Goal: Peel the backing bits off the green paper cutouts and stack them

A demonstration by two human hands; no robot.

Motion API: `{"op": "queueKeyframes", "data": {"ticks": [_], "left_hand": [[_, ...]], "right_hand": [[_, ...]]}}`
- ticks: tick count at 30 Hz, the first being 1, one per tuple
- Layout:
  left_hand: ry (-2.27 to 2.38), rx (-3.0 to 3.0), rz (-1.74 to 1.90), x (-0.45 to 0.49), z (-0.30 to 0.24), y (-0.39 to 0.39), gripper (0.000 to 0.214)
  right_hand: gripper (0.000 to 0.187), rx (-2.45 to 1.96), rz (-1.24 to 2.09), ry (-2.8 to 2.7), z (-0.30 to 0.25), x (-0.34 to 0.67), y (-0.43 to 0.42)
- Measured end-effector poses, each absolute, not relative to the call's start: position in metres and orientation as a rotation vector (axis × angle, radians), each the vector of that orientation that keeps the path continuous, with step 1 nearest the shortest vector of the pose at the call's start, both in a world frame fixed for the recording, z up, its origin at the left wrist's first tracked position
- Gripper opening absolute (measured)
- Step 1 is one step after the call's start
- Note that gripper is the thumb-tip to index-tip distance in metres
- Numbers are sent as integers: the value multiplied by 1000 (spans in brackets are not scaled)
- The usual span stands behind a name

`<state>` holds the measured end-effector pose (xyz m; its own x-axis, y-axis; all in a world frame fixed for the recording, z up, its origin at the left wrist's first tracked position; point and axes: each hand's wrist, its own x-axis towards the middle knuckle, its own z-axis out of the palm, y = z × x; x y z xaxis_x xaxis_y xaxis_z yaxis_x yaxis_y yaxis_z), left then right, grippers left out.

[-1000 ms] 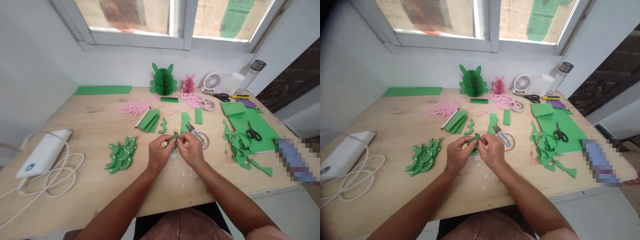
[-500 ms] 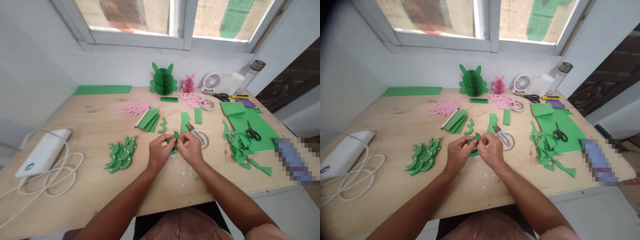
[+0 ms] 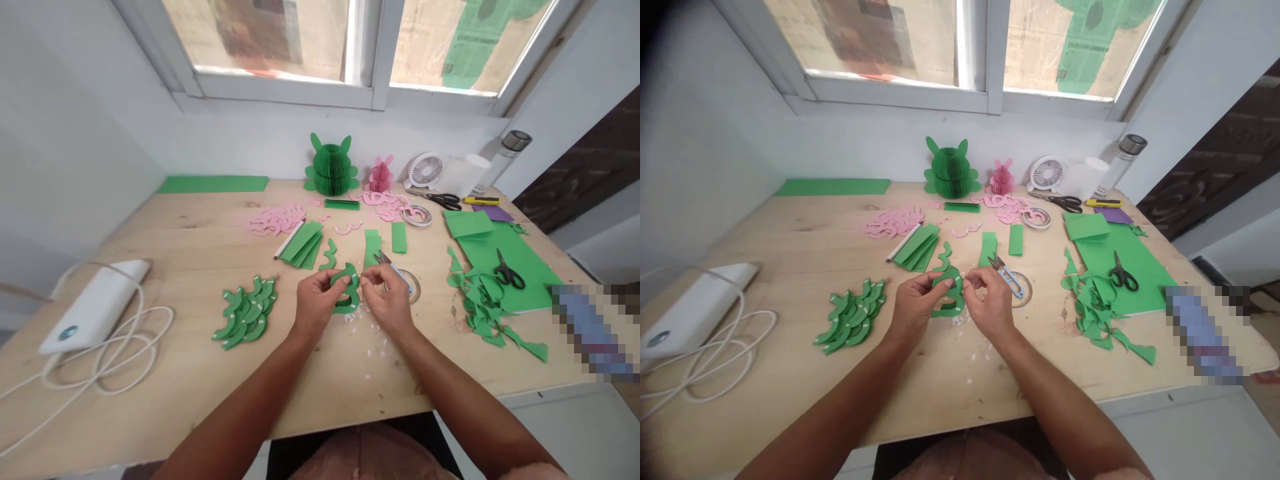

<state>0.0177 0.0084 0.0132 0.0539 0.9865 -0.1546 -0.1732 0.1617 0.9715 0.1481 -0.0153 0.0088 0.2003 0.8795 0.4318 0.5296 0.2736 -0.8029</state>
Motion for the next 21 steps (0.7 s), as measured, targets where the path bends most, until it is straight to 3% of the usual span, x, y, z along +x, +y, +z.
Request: {"op": "queueKeyframes", "data": {"ticks": [8,21], "left_hand": [[1160,1390,1202,14,1,7,15],[1192,1482,1206,15,4,4,14]], "right_hand": [[7,-1422,181,-1624,7,145,-19],[7,-1445,92,-1646,9,144,-19]]}}
